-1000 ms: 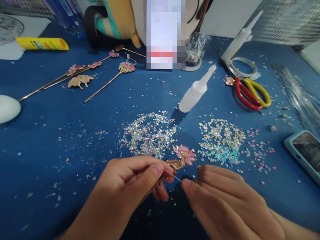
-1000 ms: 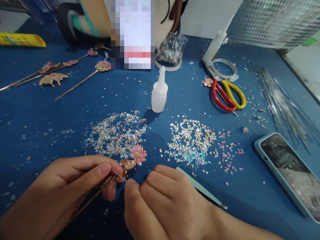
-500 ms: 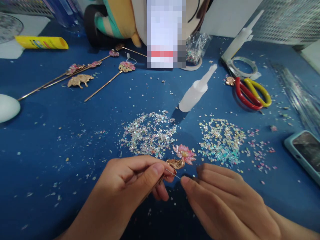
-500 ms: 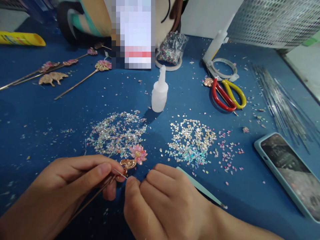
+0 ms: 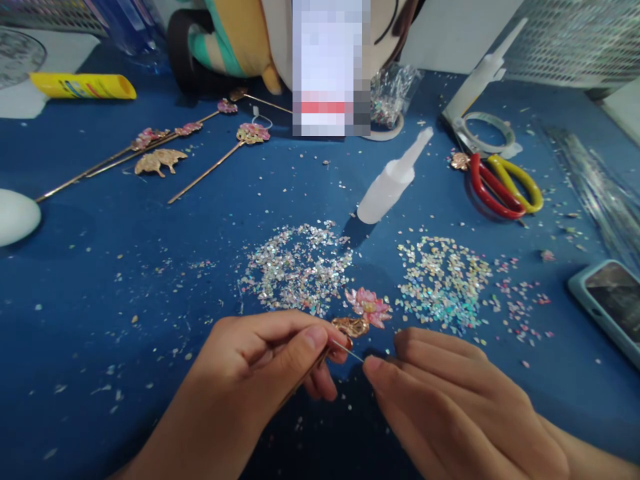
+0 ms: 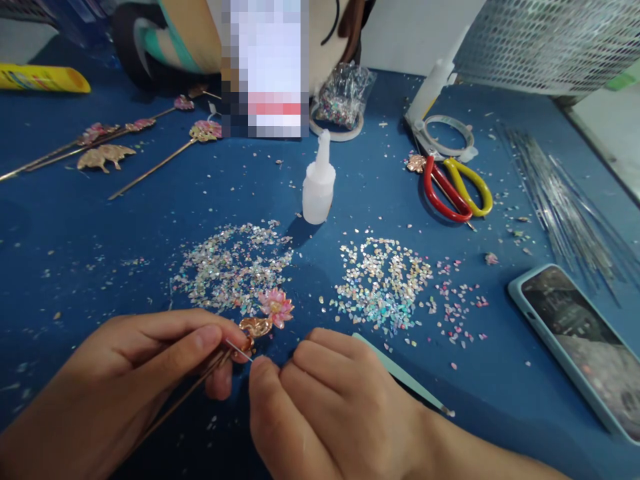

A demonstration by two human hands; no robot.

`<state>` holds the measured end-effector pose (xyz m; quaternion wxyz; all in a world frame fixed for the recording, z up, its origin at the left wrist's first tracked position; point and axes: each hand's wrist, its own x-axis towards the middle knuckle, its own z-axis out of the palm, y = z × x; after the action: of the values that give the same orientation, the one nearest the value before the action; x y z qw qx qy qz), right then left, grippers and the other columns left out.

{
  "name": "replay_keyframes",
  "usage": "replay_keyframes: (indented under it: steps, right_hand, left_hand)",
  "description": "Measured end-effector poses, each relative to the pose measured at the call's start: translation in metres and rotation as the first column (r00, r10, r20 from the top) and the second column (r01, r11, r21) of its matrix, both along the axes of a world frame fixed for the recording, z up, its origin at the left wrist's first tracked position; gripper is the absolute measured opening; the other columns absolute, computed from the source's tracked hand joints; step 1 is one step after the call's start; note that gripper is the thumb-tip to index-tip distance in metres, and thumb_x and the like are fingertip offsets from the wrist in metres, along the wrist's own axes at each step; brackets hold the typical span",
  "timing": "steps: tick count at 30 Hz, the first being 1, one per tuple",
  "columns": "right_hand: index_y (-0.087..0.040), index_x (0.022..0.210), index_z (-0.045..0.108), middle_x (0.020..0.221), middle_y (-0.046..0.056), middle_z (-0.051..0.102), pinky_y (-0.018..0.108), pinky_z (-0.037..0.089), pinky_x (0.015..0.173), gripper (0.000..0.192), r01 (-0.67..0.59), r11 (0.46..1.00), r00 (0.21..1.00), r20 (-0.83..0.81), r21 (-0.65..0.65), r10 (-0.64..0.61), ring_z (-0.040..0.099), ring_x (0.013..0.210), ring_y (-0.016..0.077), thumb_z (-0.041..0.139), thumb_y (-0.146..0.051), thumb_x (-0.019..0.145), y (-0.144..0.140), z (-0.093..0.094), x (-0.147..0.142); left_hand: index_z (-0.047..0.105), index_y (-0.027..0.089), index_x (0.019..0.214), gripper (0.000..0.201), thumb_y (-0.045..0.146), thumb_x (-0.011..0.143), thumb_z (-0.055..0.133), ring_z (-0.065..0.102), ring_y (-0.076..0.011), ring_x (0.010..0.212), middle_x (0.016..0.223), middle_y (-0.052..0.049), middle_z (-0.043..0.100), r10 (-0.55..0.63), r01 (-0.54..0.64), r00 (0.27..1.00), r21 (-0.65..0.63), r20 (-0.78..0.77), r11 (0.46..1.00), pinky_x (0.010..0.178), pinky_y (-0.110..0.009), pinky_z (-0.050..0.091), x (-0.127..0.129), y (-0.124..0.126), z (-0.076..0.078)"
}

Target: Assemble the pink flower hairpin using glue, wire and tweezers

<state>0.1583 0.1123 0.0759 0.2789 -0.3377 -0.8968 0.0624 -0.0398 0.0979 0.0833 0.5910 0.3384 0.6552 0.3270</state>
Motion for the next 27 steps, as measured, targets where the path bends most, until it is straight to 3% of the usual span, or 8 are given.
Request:
replay_keyframes:
  steps: [5, 9, 13, 17, 20, 23, 27]
  right_hand:
    - [-0.022, 0.101, 0.060, 0.069, -0.002, 0.072, 0.032, 0.055, 0.068, 0.021, -0.015, 1.000, 1.000, 0.006, -0.006, 0.015, 0.069, 0.065, 0.0119, 0.044, -0.015, 0.113, 0.002, 0.000, 0.001]
    - [-0.022, 0.091, 0.061, 0.060, -0.003, 0.063, 0.030, 0.053, 0.061, 0.026, -0.057, 0.997, 0.998, -0.011, -0.042, 0.056, 0.062, 0.056, 0.0115, 0.046, -0.011, 0.110, 0.009, 0.001, 0.004]
    - [-0.021, 0.078, 0.063, 0.055, -0.001, 0.057, 0.030, 0.050, 0.057, 0.037, -0.083, 0.996, 0.997, 0.002, -0.037, 0.083, 0.058, 0.054, 0.0124, 0.045, -0.010, 0.109, 0.011, 0.005, 0.005]
    - [-0.023, 0.064, 0.054, 0.056, 0.000, 0.057, 0.028, 0.048, 0.057, 0.045, -0.103, 0.992, 0.994, -0.044, -0.070, 0.100, 0.055, 0.054, 0.0129, 0.045, -0.006, 0.105, 0.013, 0.004, 0.002]
    - [-0.022, 0.066, 0.054, 0.055, -0.001, 0.053, 0.027, 0.043, 0.053, 0.041, -0.164, 0.985, 0.983, -0.090, -0.058, 0.159, 0.047, 0.052, 0.0125, 0.045, -0.001, 0.100, 0.014, 0.002, 0.000]
    - [-0.021, 0.075, 0.058, 0.058, -0.001, 0.058, 0.027, 0.045, 0.054, 0.034, -0.168, 0.985, 0.980, -0.119, -0.046, 0.162, 0.050, 0.053, 0.0131, 0.044, -0.003, 0.100, 0.015, 0.001, 0.000]
    - [-0.021, 0.079, 0.059, 0.060, 0.001, 0.065, 0.028, 0.050, 0.056, 0.038, -0.184, 0.983, 0.978, -0.091, 0.023, 0.185, 0.054, 0.052, 0.0135, 0.037, -0.006, 0.105, 0.017, 0.008, 0.000]
  left_hand:
    - [0.085, 0.022, 0.093, 0.028, 0.046, 0.085, 0.074, 0.077, -0.0264, 0.070, 0.056, -0.003, 0.072, 0.000, 0.001, 0.999, 0.012, -0.036, 1.000, 0.063, -0.031, 0.064, 0.003, 0.003, 0.000]
    - [0.084, 0.023, 0.081, 0.020, 0.040, 0.079, 0.075, 0.075, -0.0236, 0.062, 0.053, -0.002, 0.072, 0.016, -0.016, 1.000, -0.015, 0.025, 1.000, 0.058, -0.028, 0.062, 0.002, 0.003, 0.001]
    - [0.082, 0.027, 0.063, 0.011, 0.030, 0.071, 0.074, 0.071, -0.0144, 0.049, 0.049, 0.002, 0.073, 0.084, -0.084, 0.984, -0.004, 0.158, 0.996, 0.049, -0.016, 0.056, -0.001, 0.001, 0.002]
    - [0.083, 0.030, 0.062, 0.012, 0.028, 0.071, 0.076, 0.071, -0.0113, 0.048, 0.048, 0.003, 0.074, 0.082, -0.088, 0.982, 0.032, 0.170, 0.996, 0.050, -0.011, 0.054, -0.001, 0.002, 0.002]
    - [0.084, 0.029, 0.062, 0.011, 0.030, 0.069, 0.075, 0.070, -0.0113, 0.046, 0.048, 0.002, 0.074, 0.080, -0.086, 0.986, 0.035, 0.143, 0.996, 0.049, -0.011, 0.054, 0.000, 0.003, 0.003]
    - [0.083, 0.028, 0.062, 0.012, 0.032, 0.068, 0.073, 0.070, -0.0128, 0.046, 0.048, 0.001, 0.073, 0.052, -0.056, 0.996, 0.060, 0.073, 0.997, 0.047, -0.012, 0.054, 0.000, 0.003, 0.005]
    - [0.083, 0.028, 0.069, 0.019, 0.037, 0.079, 0.069, 0.072, -0.0152, 0.052, 0.055, 0.001, 0.076, -0.077, 0.093, 0.992, 0.167, -0.098, 0.982, 0.052, -0.016, 0.056, -0.003, -0.005, 0.006]
